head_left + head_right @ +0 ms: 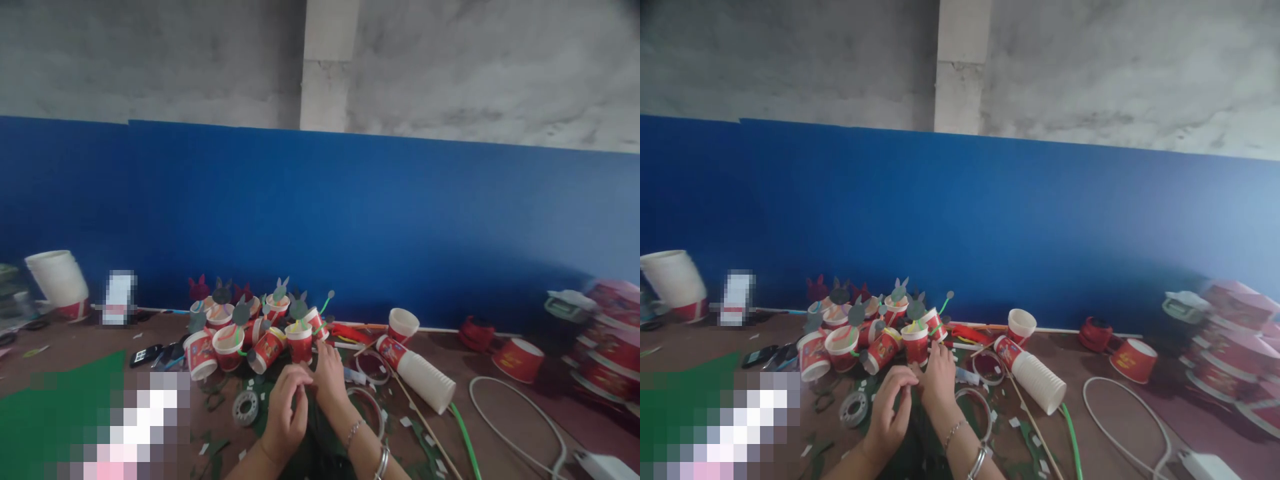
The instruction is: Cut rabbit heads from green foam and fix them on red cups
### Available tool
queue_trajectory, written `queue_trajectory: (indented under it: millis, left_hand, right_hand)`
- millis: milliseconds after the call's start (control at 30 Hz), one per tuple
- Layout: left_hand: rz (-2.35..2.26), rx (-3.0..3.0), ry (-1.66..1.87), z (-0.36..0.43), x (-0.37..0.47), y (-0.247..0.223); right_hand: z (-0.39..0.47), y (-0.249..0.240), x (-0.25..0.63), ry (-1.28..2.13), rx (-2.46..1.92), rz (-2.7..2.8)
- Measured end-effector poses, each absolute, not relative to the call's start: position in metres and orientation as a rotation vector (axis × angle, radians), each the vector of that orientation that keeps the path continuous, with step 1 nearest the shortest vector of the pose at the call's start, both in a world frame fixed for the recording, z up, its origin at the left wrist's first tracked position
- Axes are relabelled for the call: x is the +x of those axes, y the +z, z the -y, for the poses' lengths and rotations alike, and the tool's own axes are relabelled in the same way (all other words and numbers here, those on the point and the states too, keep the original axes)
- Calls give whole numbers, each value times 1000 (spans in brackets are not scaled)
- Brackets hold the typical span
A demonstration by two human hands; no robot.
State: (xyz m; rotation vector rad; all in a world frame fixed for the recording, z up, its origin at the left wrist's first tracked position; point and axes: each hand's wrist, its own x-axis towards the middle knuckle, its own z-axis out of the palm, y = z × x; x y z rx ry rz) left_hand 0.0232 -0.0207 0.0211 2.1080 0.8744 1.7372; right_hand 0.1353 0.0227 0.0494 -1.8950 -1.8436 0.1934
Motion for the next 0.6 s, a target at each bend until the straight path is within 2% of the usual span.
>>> queue_trajectory:
  millis: [100, 233, 333, 500, 600]
  left_hand:
    - [-900, 2123, 1730, 22, 23, 22]
    - [-917, 2136, 1707, 24, 23, 22]
    - [-904, 2139, 1710, 23, 24, 21]
    - [-900, 2145, 1733, 22, 23, 19]
    - [-910, 2163, 1727, 22, 22, 19]
  right_hand:
    - [-19, 68, 171, 61, -1879, 1845]
    - [-22, 92, 236, -168, -2123, 1704]
    - [-23, 101, 276, -216, -2287, 1608]
    - [-28, 112, 308, -480, -2333, 1615]
    - [-39, 121, 317, -477, -2346, 1756]
